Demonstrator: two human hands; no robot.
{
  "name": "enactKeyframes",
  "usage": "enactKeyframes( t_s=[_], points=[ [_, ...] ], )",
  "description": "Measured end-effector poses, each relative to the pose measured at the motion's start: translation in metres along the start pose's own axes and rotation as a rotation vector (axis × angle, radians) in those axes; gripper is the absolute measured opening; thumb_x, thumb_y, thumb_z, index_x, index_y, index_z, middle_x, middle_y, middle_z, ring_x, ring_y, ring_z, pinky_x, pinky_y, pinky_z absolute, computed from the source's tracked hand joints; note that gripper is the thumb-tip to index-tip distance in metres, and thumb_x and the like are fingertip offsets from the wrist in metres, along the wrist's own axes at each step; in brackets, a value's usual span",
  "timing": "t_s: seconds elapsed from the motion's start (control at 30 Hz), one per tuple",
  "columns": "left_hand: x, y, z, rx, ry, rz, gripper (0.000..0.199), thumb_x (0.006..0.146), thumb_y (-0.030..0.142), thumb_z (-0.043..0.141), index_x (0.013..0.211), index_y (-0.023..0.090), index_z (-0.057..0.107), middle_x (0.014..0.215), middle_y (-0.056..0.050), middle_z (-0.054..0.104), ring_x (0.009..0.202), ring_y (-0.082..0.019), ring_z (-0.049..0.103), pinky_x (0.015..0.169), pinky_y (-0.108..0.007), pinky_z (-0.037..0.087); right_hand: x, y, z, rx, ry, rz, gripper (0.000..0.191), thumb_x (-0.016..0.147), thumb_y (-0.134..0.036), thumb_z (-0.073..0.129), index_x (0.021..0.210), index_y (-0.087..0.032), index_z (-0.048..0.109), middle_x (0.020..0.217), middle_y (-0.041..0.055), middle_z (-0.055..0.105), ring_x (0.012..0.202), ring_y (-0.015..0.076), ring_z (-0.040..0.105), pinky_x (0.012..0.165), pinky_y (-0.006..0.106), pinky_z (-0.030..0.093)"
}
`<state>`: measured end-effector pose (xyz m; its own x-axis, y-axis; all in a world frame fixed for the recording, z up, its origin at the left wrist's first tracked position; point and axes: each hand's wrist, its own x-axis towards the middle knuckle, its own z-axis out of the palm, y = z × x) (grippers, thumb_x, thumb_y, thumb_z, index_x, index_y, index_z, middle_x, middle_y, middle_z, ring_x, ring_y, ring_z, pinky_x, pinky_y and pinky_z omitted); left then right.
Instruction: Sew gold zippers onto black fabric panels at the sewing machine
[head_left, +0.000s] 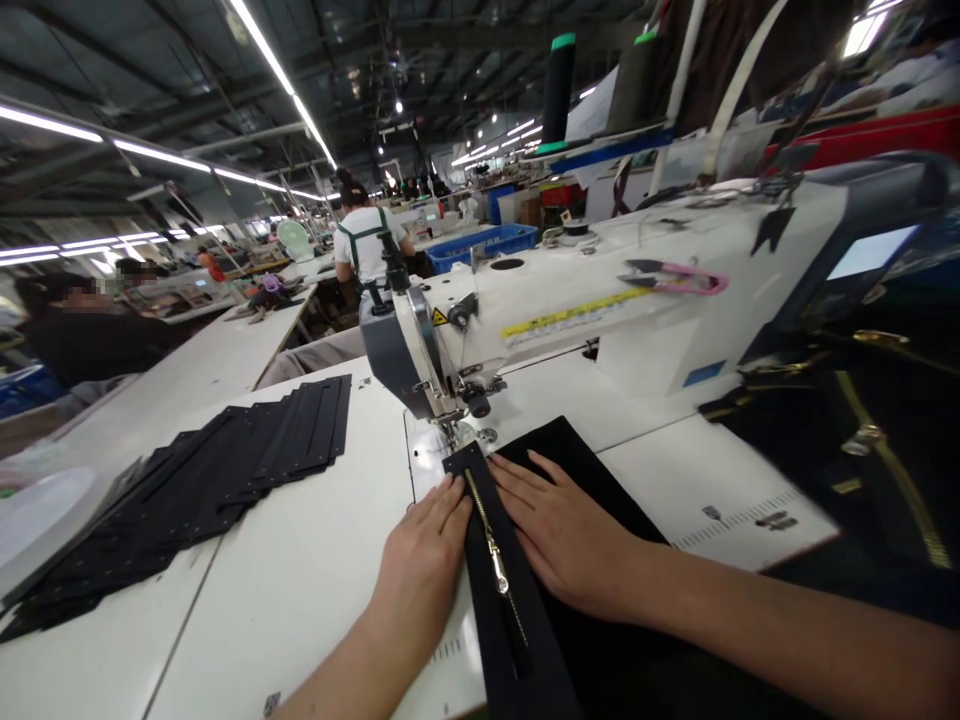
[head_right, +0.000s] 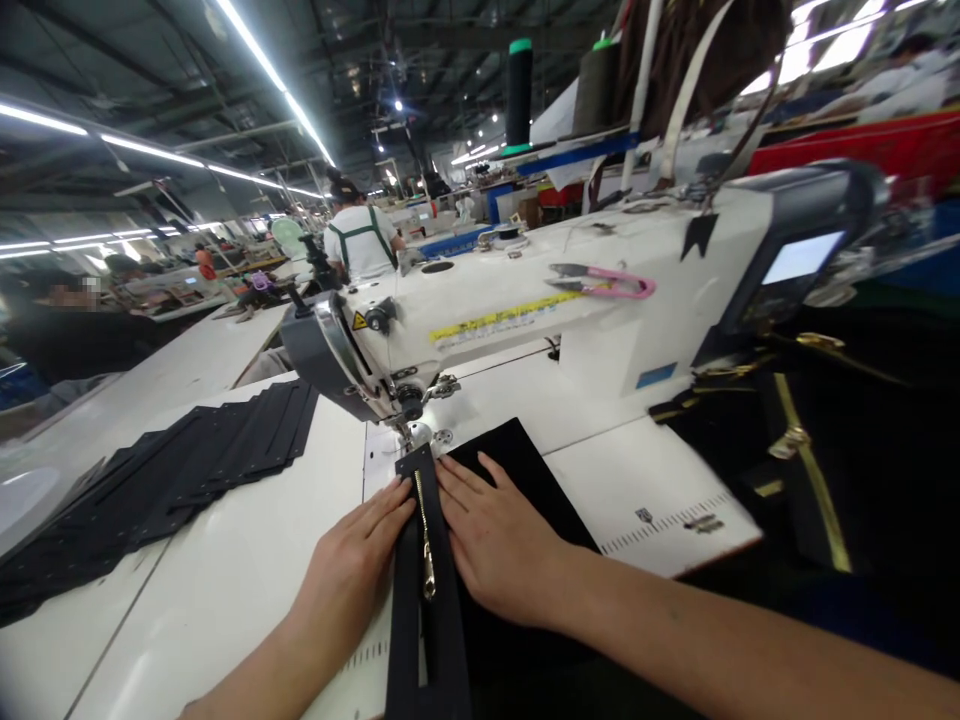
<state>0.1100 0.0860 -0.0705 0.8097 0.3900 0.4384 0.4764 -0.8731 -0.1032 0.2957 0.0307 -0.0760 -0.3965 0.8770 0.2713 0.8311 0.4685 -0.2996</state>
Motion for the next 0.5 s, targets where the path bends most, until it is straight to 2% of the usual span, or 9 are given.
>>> enactKeyframes(
  t_s=[0.2,0.5],
  points=[
    [0.001,-0.004,0.002,-0.014,-0.016,0.022,0.033,0.089,0.010,0.029,0.104,0.008,0.057,0.111,-0.016,0.060,0.104,-0.023,0.057,0.083,-0.037,0.053,0.002,0.000,0.001,0.011,0.007,0.043,0.049,0.090,-0.023,0.030,0.138,-0.015,0.024,0.142,0.0090,0.028,0.131,0.0204,0.020,0.106,0.049,0.015],
    [-0.008,-0.020,0.009,0.075,-0.084,0.083,0.036,0.087,0.016,0.032,0.120,0.010,0.047,0.116,-0.015,0.058,0.105,-0.022,0.057,0.084,-0.033,0.051,-0.001,0.005,-0.008,0.088,0.045,0.047,0.046,0.090,-0.027,0.036,0.135,-0.020,0.031,0.140,0.0146,0.029,0.129,0.0257,0.023,0.103,0.052,0.017]
  ],
)
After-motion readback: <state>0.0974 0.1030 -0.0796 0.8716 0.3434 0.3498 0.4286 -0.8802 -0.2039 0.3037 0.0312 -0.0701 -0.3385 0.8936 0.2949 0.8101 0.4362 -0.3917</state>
